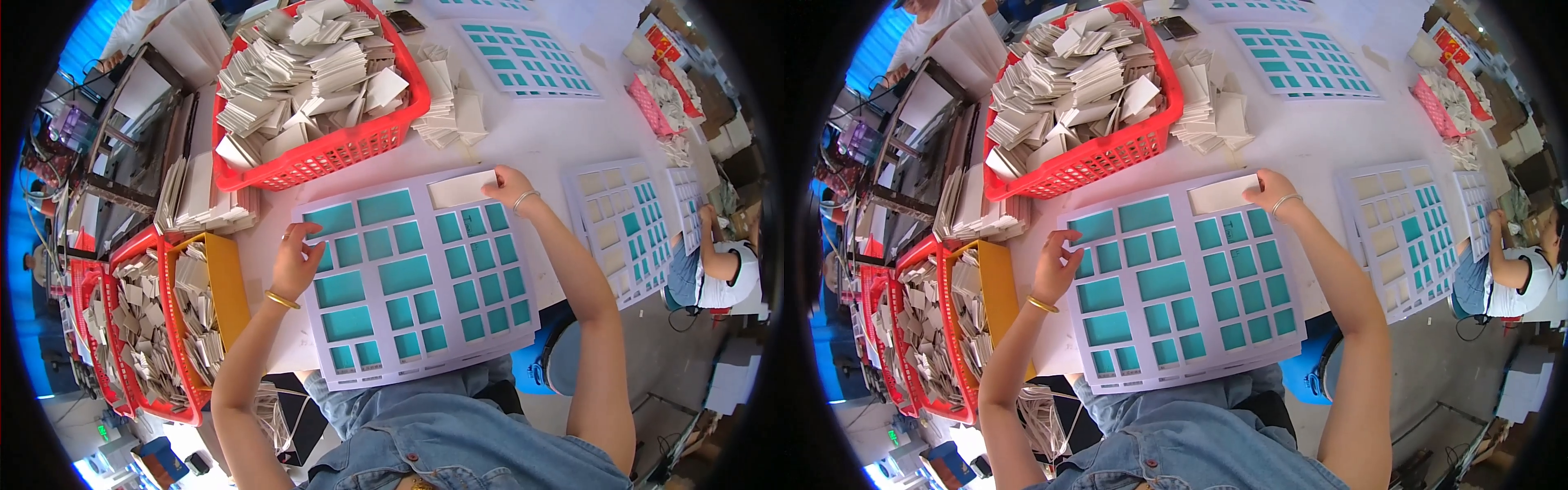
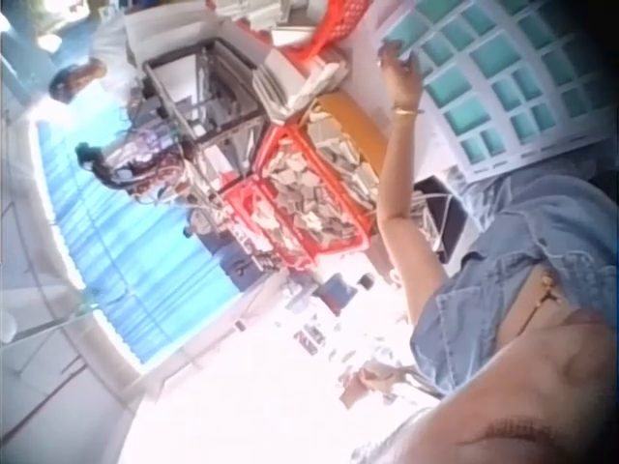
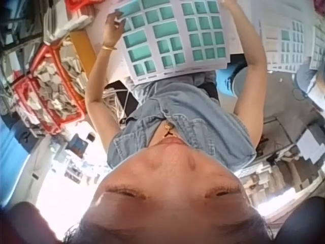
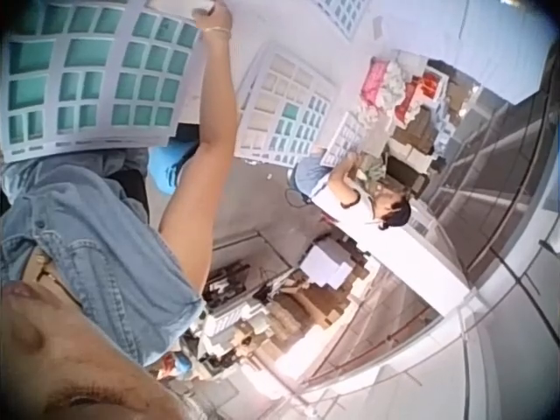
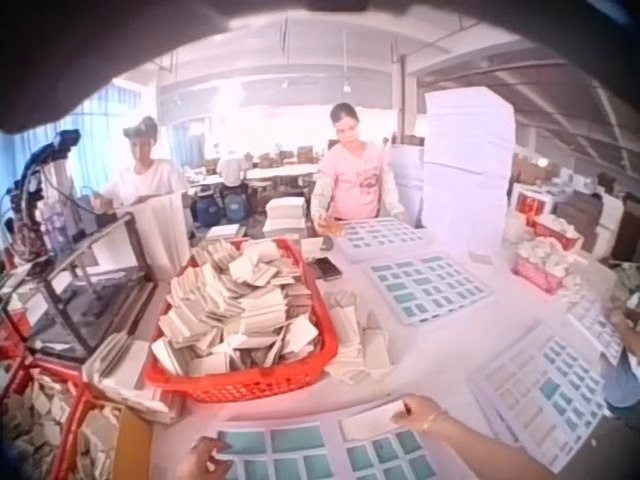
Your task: Assembling packaging inserts by placing small rectangular pieces into a gridded tray.
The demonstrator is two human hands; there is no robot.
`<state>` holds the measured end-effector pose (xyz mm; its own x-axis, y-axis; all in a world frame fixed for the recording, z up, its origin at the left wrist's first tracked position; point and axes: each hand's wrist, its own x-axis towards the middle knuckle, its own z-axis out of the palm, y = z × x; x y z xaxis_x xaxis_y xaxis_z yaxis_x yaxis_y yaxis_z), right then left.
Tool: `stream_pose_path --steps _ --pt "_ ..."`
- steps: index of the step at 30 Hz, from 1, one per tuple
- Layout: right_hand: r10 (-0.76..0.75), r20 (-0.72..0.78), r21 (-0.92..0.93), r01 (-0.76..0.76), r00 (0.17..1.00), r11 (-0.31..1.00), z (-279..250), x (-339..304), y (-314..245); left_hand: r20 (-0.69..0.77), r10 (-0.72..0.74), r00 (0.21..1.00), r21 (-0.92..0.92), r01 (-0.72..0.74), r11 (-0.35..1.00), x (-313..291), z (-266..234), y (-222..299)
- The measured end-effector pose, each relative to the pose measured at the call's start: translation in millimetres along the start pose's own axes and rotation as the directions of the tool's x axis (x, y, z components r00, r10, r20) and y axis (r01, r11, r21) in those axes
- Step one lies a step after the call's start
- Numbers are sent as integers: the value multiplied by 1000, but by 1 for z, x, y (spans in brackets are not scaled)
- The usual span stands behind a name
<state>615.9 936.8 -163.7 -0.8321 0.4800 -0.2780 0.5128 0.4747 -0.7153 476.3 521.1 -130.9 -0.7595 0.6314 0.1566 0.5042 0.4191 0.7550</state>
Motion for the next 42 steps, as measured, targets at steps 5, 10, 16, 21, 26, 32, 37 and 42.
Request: stream_pose_path --steps 5,10,16,21,26,32,37,42 --pt "-272 -251 -270 202 929 941 -4 -18 -18 -33 -77 996 145 81 986 -7 -8 -16" --pt "-310 -120 -327 258 943 909 3 -16 -19 -90 -24 996 187 41 982 -14 -6 -48" --pt "-385 -4 -329 362 923 872 2 -9 -17 -113 -137 984 63 145 987 -16 -1 -44" --pt "-528 -296 -408 394 796 823 -22 22 -55 -90 -149 985 20 151 988 -16 -1 -41" --pt "-693 -94 -806 354 715 474 -35 71 -67 -72 -129 989 8 130 991 -12 11 -42" --pt "-370 275 -616 458 888 641 -71 93 -92 -40 -125 991 -2 125 992 -20 4 -44" --pt "-457 273 -667 508 847 544 -68 95 -91 -52 -112 992 32 114 993 -18 8 -42" --pt "-483 330 -659 565 811 496 -73 99 -90 -40 -113 993 10 113 994 -16 6 -41"
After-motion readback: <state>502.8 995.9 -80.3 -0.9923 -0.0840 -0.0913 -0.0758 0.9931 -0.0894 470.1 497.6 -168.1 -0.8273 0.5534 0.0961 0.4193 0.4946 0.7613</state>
